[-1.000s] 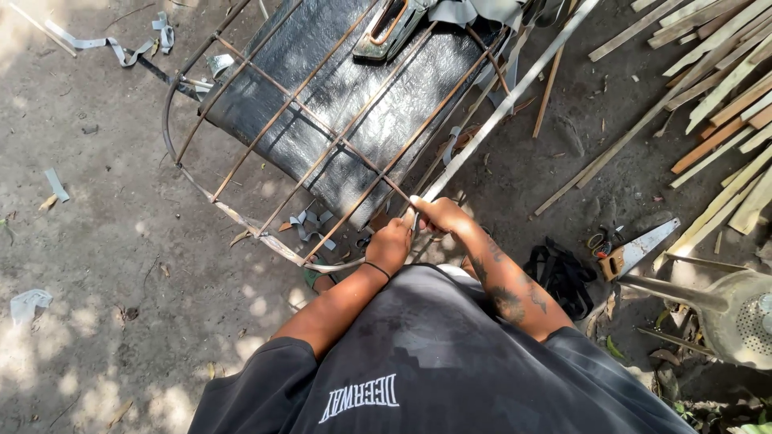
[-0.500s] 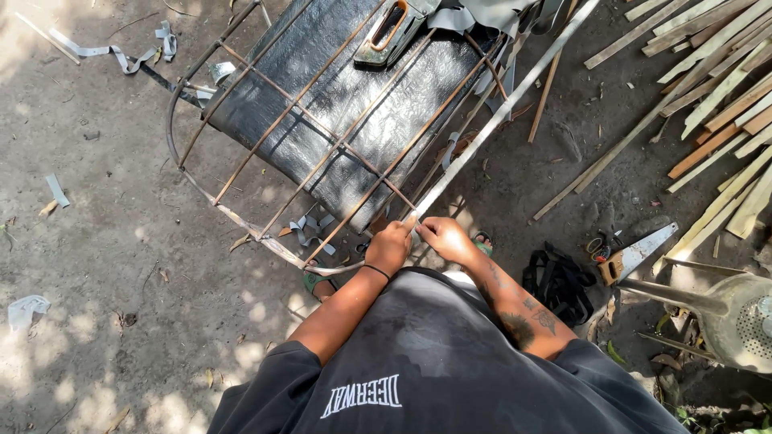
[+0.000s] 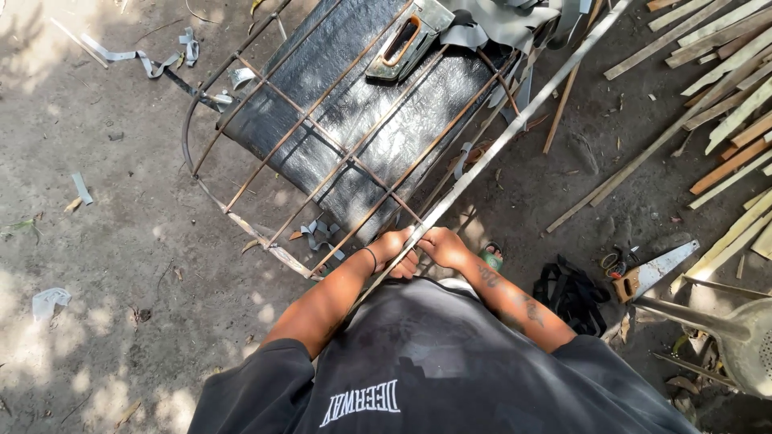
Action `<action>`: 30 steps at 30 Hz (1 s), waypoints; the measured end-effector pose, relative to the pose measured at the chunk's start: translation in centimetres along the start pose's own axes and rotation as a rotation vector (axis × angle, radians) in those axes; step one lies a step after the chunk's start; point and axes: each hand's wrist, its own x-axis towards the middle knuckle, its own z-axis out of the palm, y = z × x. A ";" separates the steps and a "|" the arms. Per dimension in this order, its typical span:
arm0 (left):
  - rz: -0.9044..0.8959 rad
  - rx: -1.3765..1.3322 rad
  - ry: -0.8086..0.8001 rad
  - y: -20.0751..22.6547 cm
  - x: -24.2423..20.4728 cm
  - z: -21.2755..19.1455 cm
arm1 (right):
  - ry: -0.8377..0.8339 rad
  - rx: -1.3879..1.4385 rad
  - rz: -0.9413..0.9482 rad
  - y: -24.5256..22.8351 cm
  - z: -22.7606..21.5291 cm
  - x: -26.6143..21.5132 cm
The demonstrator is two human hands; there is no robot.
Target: Wrapping and weaving plastic strips around a metal furniture frame to create a textured surface.
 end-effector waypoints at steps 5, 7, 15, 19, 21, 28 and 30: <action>-0.011 0.036 -0.059 4.0 -6.7 2.0 | 0.098 0.390 0.101 8.0 6.0 3.5; 0.062 0.009 -0.041 2.4 -4.8 1.9 | 0.131 0.544 0.170 3.9 4.4 1.3; 0.571 -0.135 0.110 -1.0 0.3 -1.1 | -0.045 -0.321 -0.549 5.9 0.0 2.9; 0.604 0.150 0.393 -1.0 -1.1 1.2 | -0.123 0.312 0.378 0.8 -10.7 0.8; 0.667 0.235 0.473 -0.3 -4.0 2.5 | 0.044 0.094 0.233 0.0 -16.0 1.8; 0.762 0.414 0.461 1.0 -7.8 3.1 | 0.910 -0.173 -0.157 -0.2 -27.0 12.7; 0.607 0.455 0.449 1.0 -7.0 2.9 | 0.800 -0.293 0.256 -6.5 -29.5 12.4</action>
